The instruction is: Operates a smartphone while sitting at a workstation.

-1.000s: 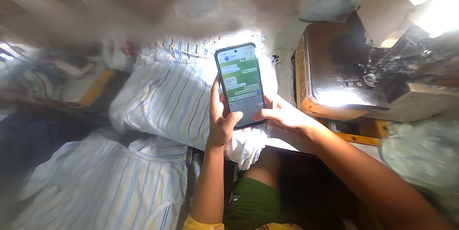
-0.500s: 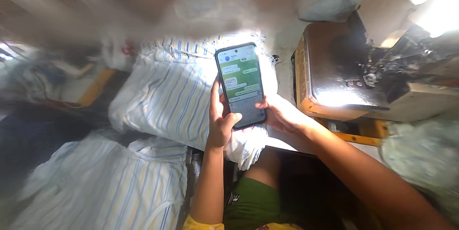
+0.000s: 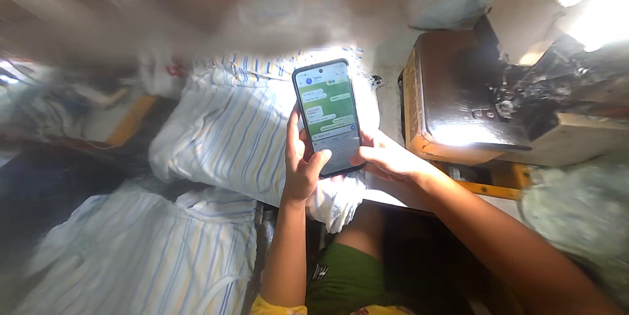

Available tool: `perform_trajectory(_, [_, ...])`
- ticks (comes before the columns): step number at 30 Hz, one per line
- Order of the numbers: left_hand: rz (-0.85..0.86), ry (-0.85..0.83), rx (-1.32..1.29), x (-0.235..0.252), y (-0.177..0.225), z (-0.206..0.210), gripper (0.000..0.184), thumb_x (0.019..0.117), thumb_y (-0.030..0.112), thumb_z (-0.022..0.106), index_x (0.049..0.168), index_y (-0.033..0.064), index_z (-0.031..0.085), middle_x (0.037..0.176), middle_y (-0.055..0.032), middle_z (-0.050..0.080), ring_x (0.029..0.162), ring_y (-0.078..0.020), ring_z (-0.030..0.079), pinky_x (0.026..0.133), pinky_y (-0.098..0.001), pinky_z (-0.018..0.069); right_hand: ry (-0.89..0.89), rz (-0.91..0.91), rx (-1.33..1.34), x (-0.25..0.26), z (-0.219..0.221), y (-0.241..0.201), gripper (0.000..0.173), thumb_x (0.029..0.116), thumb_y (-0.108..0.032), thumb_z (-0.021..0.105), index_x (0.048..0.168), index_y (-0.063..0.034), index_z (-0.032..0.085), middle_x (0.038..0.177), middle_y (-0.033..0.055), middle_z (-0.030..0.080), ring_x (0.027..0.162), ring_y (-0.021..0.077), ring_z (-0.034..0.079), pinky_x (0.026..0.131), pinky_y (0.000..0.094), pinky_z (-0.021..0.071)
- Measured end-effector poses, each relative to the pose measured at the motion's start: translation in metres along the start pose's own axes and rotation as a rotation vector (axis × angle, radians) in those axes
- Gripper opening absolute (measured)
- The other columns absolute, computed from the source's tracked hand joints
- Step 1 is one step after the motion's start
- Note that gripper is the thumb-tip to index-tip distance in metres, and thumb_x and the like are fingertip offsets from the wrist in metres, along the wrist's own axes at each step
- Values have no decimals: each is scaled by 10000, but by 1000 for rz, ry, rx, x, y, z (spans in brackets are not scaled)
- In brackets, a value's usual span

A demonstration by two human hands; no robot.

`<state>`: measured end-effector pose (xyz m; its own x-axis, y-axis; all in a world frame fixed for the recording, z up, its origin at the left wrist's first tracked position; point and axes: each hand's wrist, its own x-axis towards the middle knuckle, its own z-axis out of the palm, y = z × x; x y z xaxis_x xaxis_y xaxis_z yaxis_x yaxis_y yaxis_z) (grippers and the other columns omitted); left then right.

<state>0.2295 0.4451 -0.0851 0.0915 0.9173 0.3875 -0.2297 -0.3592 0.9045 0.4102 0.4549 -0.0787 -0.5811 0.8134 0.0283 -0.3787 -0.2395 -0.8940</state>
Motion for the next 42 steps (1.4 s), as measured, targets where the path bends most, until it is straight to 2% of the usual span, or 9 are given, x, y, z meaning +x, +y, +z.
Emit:
perform_trajectory(4, [0, 11, 38, 0, 0, 0, 827, 841, -55, 503, 1581, 127, 184, 1309, 17, 625, 1105, -80, 669, 921, -296, 587, -3, -2, -43, 1, -3, 3, 488, 870, 109, 507, 1311, -98, 490, 1072, 1, 734, 917, 123, 735, 808, 299, 632])
perform_trajectory(9, [-32, -33, -116, 0, -1, -4, 913, 741, -23, 506, 1575, 182, 195, 1310, 42, 628, 1101, -80, 670, 911, -303, 590, -15, -7, -31, 1, -5, 4, 488, 888, 110, 484, 1324, -110, 488, 1095, 3, 731, 940, 131, 736, 818, 310, 635])
perform_trajectory(14, [-2, -17, -6, 0, 0, -1, 932, 734, -76, 509, 1579, 130, 174, 1301, 29, 630, 1103, -76, 670, 912, -291, 590, 22, 32, 63, 0, 4, -3, 463, 880, 85, 383, 1270, -131, 508, 1045, 10, 729, 896, 130, 734, 766, 310, 636])
perform_trajectory(16, [16, -21, 12, 0, 0, -1, 919, 753, -92, 510, 1580, 124, 173, 1301, 24, 632, 1110, -84, 671, 920, -299, 589, 38, 48, 93, 1, 6, -4, 407, 904, 35, 375, 1237, -144, 527, 1017, 19, 729, 863, 135, 735, 732, 305, 636])
perform_trajectory(20, [3, -53, -71, -1, -2, -4, 917, 758, -42, 539, 1576, 174, 186, 1322, 48, 618, 1124, -83, 663, 928, -302, 586, 11, 42, 88, 3, 2, -1, 309, 997, -107, 429, 1288, -166, 514, 1063, 42, 723, 890, 162, 738, 749, 319, 637])
perform_trajectory(26, [10, -85, -110, -1, -3, -4, 927, 768, -12, 557, 1587, 165, 162, 1336, 55, 613, 1140, -78, 657, 947, -300, 577, 78, 31, 60, 2, 7, -2, 297, 1034, -9, 383, 1280, -108, 518, 1020, 56, 740, 831, 165, 750, 713, 311, 645])
perform_trajectory(31, [-21, -65, -133, -1, -2, -5, 936, 744, -44, 501, 1593, 181, 179, 1332, 44, 621, 1130, -86, 661, 936, -312, 581, 59, 36, 15, 0, 4, -2, 411, 918, 71, 414, 1278, -108, 498, 1047, 28, 730, 883, 146, 739, 760, 313, 638])
perform_trajectory(38, [55, -68, 42, 0, -1, -2, 953, 751, -38, 592, 1578, 85, 135, 1331, 21, 611, 1115, -76, 666, 916, -285, 591, 40, 28, -9, -1, 2, -1, 453, 905, 98, 422, 1301, -114, 485, 1060, 7, 728, 898, 124, 735, 778, 297, 635])
perform_trajectory(42, [75, -57, 64, 0, -1, -1, 941, 757, -62, 591, 1573, 61, 139, 1322, 18, 617, 1116, -75, 668, 919, -285, 592, 39, 30, 26, -1, 3, -2, 454, 897, 90, 424, 1294, -121, 486, 1044, 3, 728, 894, 117, 732, 773, 287, 631])
